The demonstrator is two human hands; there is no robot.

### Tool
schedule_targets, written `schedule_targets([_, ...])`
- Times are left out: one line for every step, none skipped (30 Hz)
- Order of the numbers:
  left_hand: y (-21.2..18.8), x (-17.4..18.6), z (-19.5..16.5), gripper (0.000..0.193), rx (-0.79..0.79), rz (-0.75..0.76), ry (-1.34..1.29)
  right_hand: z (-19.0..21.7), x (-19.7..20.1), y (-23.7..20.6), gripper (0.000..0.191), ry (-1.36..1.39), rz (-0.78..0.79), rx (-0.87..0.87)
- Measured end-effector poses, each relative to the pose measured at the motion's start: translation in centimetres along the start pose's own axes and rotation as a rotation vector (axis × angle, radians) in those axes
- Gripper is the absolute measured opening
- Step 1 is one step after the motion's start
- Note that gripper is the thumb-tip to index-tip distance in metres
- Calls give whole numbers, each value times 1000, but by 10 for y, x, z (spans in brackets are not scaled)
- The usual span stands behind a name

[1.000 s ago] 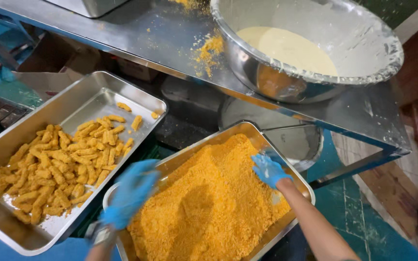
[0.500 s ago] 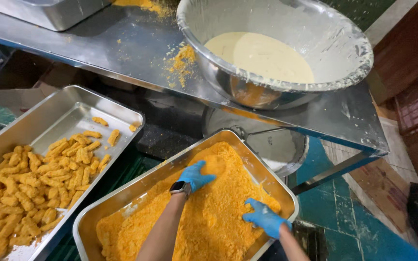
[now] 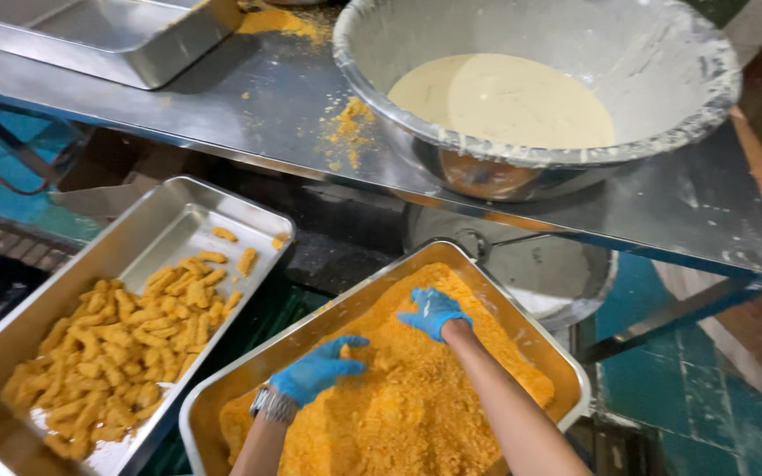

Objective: The person sits on the floor with a tray of orange seasoning powder on their lap, rolling batter-coated snack pieces in the powder by hand to coat them, then places the coated pieces into a second tray beside them, repeating this for pieces across the episode.

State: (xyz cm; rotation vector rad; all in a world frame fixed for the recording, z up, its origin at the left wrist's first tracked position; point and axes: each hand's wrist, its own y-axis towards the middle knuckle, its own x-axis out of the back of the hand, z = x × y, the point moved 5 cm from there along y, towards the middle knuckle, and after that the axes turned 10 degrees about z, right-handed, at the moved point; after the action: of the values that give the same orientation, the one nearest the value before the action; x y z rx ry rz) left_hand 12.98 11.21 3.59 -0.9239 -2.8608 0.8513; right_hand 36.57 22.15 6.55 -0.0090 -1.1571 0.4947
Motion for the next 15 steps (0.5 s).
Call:
schedule_targets([-16,5,10,61,101,14,-106,5,-8,2,70,7,119,-10])
schedule_targets([-27,5,10,63,12,39,-195,7,-16,2,67,9,237,-19])
schedule_targets([-39,2,11,65,-76,68,-287,8,-21,-2,64,9,358,-32])
schedule_targets([-48,-2,11,67,-161,102,-383,8,-23,-10,61,186,416,-19])
schedule_targets([-55,-3,13,65,-181,85,-457,5,-23,-18,57,360,470,-9])
schedule_targets([-61,-5,15,62,-199,72,-533,3,-24,-27,54,536,519,-5])
schedule_targets([-65,-8,17,59,-219,60,-611,2,-22,-37,52,879,495,-2])
schedule_targets([-65,-13,21,57,-179,28,-672,1,-20,-47,50,1214,453,5])
schedule_targets([-64,-17,26,56,-140,-4,-729,1,-16,-56,48,1547,394,18])
schedule_targets([-62,-20,31,55,-98,-38,-785,4,-15,-66,48,1618,439,30])
schedule_targets([-60,-22,34,54,-114,-77,-753,9,-13,-77,47,1690,484,46])
schedule_targets([-56,-26,38,52,-128,-117,-719,14,-9,-88,47,1766,526,64])
schedule_targets([-54,-29,44,51,-138,-158,-686,14,-7,-99,44,1725,494,10])
schedule_targets([-54,-30,51,49,-141,-216,-646,15,-5,-110,42,1682,463,-42])
schedule_targets([-54,-32,58,48,-149,-277,-605,17,-3,-118,41,1635,432,-89])
